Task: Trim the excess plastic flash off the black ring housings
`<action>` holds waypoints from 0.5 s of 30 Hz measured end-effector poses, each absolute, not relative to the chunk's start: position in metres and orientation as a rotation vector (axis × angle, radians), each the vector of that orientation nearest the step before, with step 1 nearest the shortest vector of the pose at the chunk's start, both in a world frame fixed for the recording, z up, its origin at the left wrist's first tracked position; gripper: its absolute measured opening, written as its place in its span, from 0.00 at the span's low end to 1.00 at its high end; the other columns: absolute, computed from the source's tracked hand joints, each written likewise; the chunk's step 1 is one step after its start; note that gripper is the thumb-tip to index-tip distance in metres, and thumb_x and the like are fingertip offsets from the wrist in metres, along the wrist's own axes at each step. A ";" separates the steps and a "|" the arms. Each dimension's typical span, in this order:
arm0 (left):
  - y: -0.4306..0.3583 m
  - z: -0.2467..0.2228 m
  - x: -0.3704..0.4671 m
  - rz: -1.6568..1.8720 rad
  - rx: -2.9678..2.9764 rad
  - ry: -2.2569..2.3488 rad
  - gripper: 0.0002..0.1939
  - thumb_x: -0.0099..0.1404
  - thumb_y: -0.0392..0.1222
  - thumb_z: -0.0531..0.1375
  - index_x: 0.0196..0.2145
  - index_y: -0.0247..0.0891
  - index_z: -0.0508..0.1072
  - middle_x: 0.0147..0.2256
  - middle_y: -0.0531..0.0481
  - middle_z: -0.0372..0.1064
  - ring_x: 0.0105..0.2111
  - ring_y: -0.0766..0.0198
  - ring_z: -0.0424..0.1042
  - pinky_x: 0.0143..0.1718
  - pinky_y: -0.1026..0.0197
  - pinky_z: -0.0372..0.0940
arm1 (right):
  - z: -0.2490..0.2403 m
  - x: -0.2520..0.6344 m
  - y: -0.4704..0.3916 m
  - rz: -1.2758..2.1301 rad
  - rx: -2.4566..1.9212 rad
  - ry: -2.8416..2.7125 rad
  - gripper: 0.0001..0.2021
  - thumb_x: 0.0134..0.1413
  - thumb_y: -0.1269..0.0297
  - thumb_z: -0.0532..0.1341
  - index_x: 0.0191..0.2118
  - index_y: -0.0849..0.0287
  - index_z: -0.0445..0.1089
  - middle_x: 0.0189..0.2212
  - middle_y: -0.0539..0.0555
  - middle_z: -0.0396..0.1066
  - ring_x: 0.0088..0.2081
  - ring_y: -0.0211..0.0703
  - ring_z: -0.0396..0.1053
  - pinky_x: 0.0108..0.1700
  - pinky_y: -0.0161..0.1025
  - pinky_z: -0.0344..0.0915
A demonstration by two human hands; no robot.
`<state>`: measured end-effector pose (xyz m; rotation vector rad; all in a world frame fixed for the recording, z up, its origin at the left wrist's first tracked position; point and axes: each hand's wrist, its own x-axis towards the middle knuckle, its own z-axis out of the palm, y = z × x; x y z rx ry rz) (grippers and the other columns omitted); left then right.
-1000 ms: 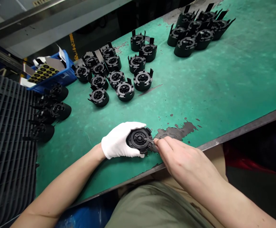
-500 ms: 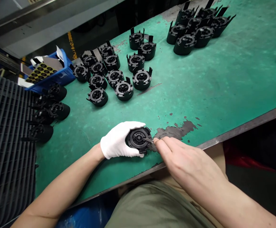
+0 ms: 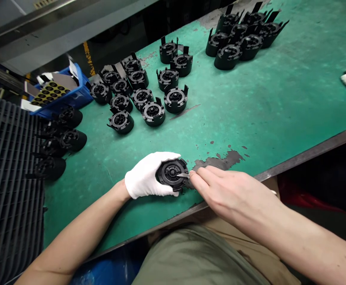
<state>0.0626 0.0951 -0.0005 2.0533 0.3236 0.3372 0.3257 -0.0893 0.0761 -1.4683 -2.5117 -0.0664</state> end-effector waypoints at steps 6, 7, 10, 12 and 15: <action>0.095 0.000 0.062 0.357 2.055 0.317 0.54 0.63 0.76 0.87 0.74 0.41 0.83 0.71 0.31 0.89 0.72 0.30 0.89 0.80 0.34 0.82 | 0.067 0.347 -0.074 0.026 -1.279 -2.572 0.15 0.80 0.81 0.58 0.56 0.54 0.74 0.40 0.51 0.80 0.37 0.46 0.77 0.39 0.45 0.66; 0.095 0.000 0.062 0.363 2.056 0.311 0.54 0.63 0.76 0.87 0.74 0.41 0.83 0.71 0.31 0.89 0.73 0.30 0.89 0.80 0.34 0.82 | 0.063 0.349 -0.074 0.034 -1.276 -2.544 0.14 0.81 0.80 0.58 0.57 0.53 0.75 0.40 0.51 0.80 0.38 0.46 0.77 0.40 0.44 0.66; 0.095 -0.001 0.061 0.348 2.057 0.320 0.55 0.63 0.77 0.87 0.74 0.41 0.83 0.72 0.31 0.89 0.73 0.30 0.89 0.80 0.34 0.82 | 0.053 0.349 -0.079 0.003 -1.369 -2.466 0.13 0.85 0.77 0.57 0.56 0.54 0.76 0.39 0.52 0.79 0.37 0.46 0.75 0.40 0.46 0.66; 0.095 -0.002 0.061 0.323 2.061 0.342 0.56 0.61 0.77 0.87 0.74 0.42 0.83 0.72 0.32 0.89 0.72 0.29 0.90 0.80 0.32 0.82 | 0.049 0.348 -0.083 0.006 -1.428 -2.446 0.12 0.87 0.75 0.58 0.53 0.54 0.77 0.38 0.53 0.77 0.36 0.46 0.74 0.39 0.47 0.66; 0.095 -0.002 0.061 0.316 2.059 0.363 0.57 0.60 0.77 0.88 0.75 0.44 0.83 0.73 0.32 0.88 0.72 0.27 0.89 0.80 0.30 0.82 | 0.048 0.349 -0.083 0.013 -1.431 -2.442 0.14 0.86 0.76 0.57 0.53 0.53 0.79 0.39 0.53 0.80 0.38 0.47 0.76 0.41 0.48 0.67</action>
